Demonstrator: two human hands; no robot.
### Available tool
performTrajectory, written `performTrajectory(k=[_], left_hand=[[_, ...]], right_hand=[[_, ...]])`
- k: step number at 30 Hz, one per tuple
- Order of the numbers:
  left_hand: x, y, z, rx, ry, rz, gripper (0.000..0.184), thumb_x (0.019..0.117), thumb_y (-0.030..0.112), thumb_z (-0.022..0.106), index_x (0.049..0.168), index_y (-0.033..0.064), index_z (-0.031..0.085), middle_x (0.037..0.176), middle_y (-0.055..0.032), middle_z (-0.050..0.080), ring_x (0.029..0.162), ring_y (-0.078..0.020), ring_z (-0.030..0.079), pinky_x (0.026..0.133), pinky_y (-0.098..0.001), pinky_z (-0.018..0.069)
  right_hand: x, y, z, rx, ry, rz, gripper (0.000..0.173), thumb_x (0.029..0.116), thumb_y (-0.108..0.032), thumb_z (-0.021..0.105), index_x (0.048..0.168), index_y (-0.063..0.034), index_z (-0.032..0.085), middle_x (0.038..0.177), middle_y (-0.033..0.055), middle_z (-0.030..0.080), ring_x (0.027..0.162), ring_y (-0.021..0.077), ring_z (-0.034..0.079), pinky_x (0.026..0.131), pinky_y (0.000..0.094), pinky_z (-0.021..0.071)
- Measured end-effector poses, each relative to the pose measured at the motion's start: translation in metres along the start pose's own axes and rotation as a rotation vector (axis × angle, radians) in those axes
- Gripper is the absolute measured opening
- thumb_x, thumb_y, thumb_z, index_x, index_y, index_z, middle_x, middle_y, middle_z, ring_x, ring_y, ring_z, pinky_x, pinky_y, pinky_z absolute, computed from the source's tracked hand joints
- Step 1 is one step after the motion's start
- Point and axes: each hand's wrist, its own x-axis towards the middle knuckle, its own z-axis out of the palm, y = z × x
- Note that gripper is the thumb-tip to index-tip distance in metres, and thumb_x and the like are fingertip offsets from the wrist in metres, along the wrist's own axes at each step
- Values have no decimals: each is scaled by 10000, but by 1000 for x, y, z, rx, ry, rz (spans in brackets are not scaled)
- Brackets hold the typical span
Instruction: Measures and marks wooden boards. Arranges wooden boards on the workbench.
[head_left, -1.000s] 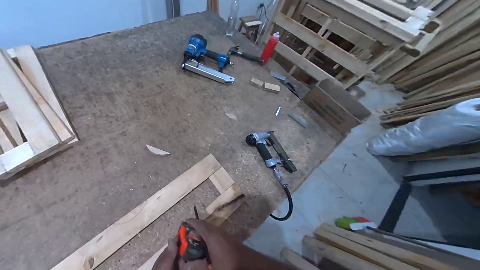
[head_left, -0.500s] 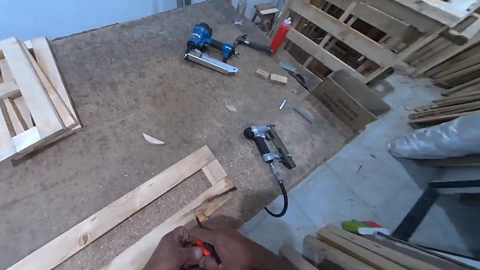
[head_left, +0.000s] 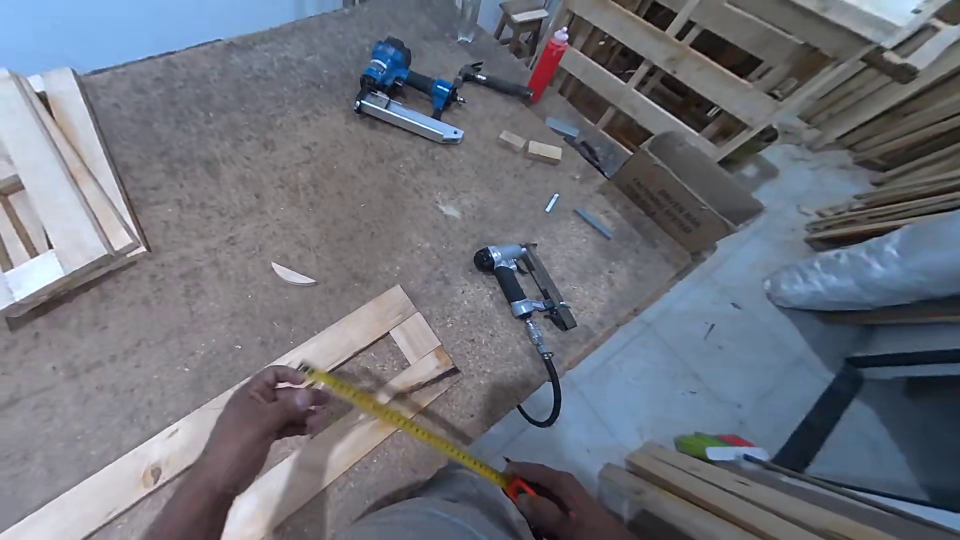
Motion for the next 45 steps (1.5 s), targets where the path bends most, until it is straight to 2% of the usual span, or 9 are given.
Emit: performTrajectory(k=[2, 3, 5, 8, 11, 16, 25, 32, 45], left_hand=[[0, -8, 21, 125, -44, 29, 662, 859, 280, 754, 1391, 28, 453, 1140, -157, 743, 972, -289, 750, 836, -440, 630], [1, -15, 32, 249, -47, 54, 694, 865, 305, 776, 1411, 17, 459, 1192, -130, 730, 1051, -264, 731, 898, -441, 614], [3, -34, 52, 589, -55, 88, 657, 872, 357, 800, 1386, 30, 554, 1298, -108, 680, 1217, -251, 651, 1040, -462, 539], [9, -71, 71, 991, -113, 134, 594, 901, 385, 749, 1390, 81, 604, 1460, -153, 565, 1410, -322, 482, 1194, -492, 374], [18, -110, 74, 1157, -144, 213, 577, 925, 493, 683, 1394, 162, 629, 1558, -147, 478, 1506, -357, 348, 1244, -526, 266], [22, -128, 73, 1200, -99, 275, 362, 935, 280, 671, 1282, 186, 704, 1535, -124, 511, 1450, -353, 434, 1179, -538, 368], [26, -122, 76, 1210, -89, 202, 326, 941, 291, 668, 1257, 228, 722, 1527, -90, 527, 1404, -347, 483, 1111, -555, 428], [30, -121, 75, 1207, -86, 180, 344, 926, 293, 680, 1262, 240, 725, 1528, -75, 526, 1389, -348, 497, 1097, -572, 439], [30, -124, 74, 1203, -67, 210, 333, 920, 283, 687, 1246, 229, 729, 1522, -86, 531, 1375, -361, 508, 1088, -579, 442]], right_hand=[[-2, 4, 4, 101, 97, 102, 440, 984, -292, 563, 1341, -43, 633, 1057, 127, 711, 869, 211, 688, 810, 443, 578], [0, 5, 8, 135, 175, 156, 409, 992, -251, 554, 1336, -44, 636, 1033, 125, 714, 836, 217, 693, 778, 446, 588], [9, 2, 12, 163, 304, 265, 364, 1006, -237, 552, 1308, -57, 649, 977, 118, 706, 763, 225, 682, 699, 445, 586], [29, -7, 15, 159, 380, 346, 356, 1022, -283, 544, 1296, -86, 659, 963, 108, 698, 737, 226, 677, 654, 439, 584], [48, -16, 16, 131, 371, 361, 352, 1040, -303, 531, 1301, -106, 662, 1001, 104, 702, 775, 225, 687, 672, 436, 586], [56, -17, 18, 89, 362, 393, 352, 1041, -310, 527, 1304, -118, 663, 1015, 94, 701, 775, 212, 685, 669, 421, 584], [47, 16, 34, 9, 403, 378, 373, 1021, -332, 538, 1311, -129, 656, 976, 79, 708, 805, 207, 691, 735, 438, 583], [48, 19, 40, -55, 443, 362, 380, 1011, -330, 535, 1305, -131, 671, 1018, 83, 720, 875, 209, 697, 804, 444, 576], [48, 20, 39, -10, 443, 345, 386, 1002, -333, 534, 1296, -124, 669, 997, 75, 715, 848, 198, 690, 782, 435, 574]])
